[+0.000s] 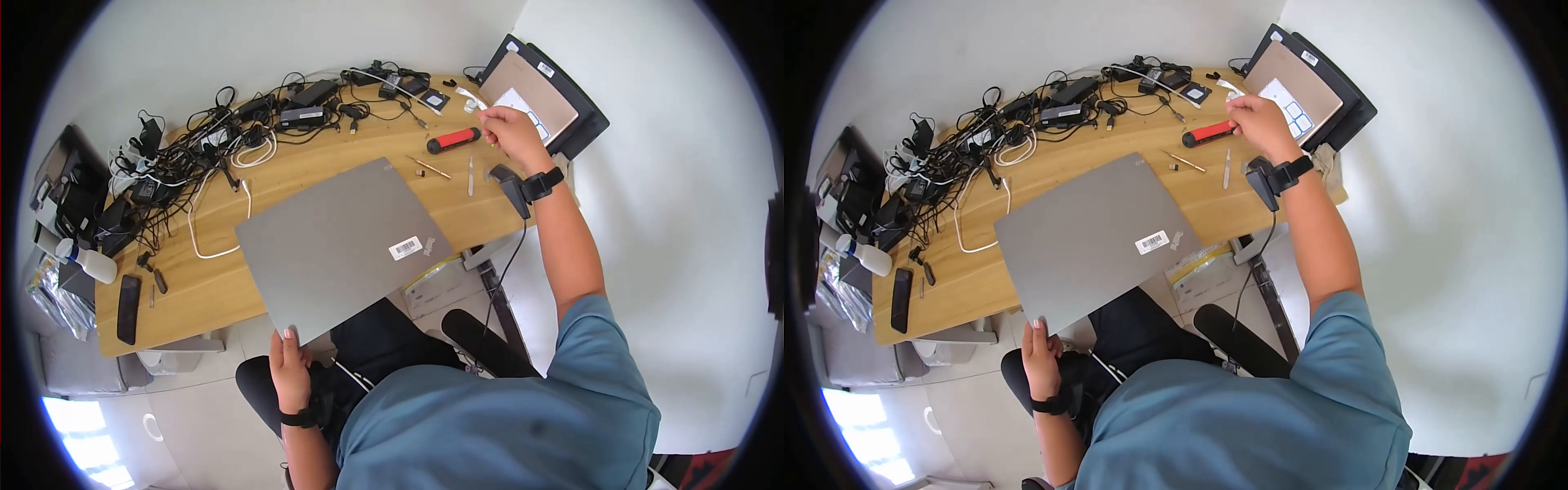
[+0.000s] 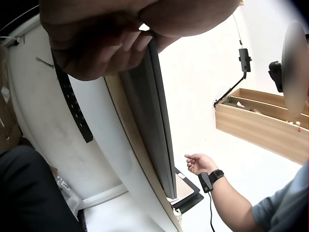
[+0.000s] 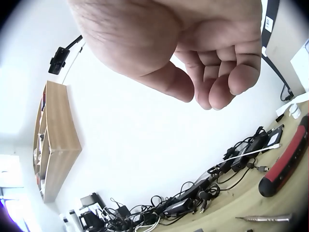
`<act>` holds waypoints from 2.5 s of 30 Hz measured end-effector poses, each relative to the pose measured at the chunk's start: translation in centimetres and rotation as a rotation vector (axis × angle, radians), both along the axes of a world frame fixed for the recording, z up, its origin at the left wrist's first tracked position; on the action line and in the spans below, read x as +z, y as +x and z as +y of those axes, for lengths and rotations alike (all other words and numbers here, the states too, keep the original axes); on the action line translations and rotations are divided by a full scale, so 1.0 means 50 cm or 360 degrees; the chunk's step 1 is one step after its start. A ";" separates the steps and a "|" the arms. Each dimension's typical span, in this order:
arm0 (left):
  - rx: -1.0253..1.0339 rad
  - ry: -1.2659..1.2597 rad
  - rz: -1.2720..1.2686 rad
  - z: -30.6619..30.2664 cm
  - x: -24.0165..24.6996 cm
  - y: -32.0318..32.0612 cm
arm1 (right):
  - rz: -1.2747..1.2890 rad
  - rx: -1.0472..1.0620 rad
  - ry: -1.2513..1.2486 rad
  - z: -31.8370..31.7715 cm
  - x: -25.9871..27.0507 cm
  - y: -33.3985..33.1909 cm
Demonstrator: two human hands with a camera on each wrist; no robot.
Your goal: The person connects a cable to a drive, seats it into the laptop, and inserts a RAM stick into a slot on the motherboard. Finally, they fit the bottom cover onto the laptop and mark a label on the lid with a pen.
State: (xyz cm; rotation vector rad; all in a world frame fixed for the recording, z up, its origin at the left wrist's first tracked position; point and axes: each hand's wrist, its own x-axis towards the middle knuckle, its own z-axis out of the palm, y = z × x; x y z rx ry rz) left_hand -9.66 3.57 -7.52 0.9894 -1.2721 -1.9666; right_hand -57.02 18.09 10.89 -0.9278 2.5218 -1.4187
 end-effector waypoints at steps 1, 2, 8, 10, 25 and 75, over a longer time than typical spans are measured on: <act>-0.0002 0.0017 0.0012 0.000 -0.005 0.002 | -0.0148 -0.0023 -0.0069 0.008 0.004 -0.005; -0.0003 0.0018 0.0023 0.000 -0.007 0.002 | -0.0296 -0.0049 -0.0141 0.017 0.010 -0.012; 0.0067 0.0076 0.0064 0.002 -0.015 0.001 | -0.0227 -0.0127 -0.0396 0.103 0.061 -0.091; 0.0061 0.0098 0.0078 -0.002 -0.031 0.004 | -0.0181 -0.0244 -0.0340 0.133 0.063 -0.118; 0.0226 -0.0010 -0.0042 -0.001 -0.041 -0.014 | 0.0581 -0.0666 0.0205 0.265 -0.214 -0.182; 0.0113 0.0070 0.0063 0.045 -0.010 0.005 | -0.0231 -0.0261 0.0766 0.475 -0.927 -0.062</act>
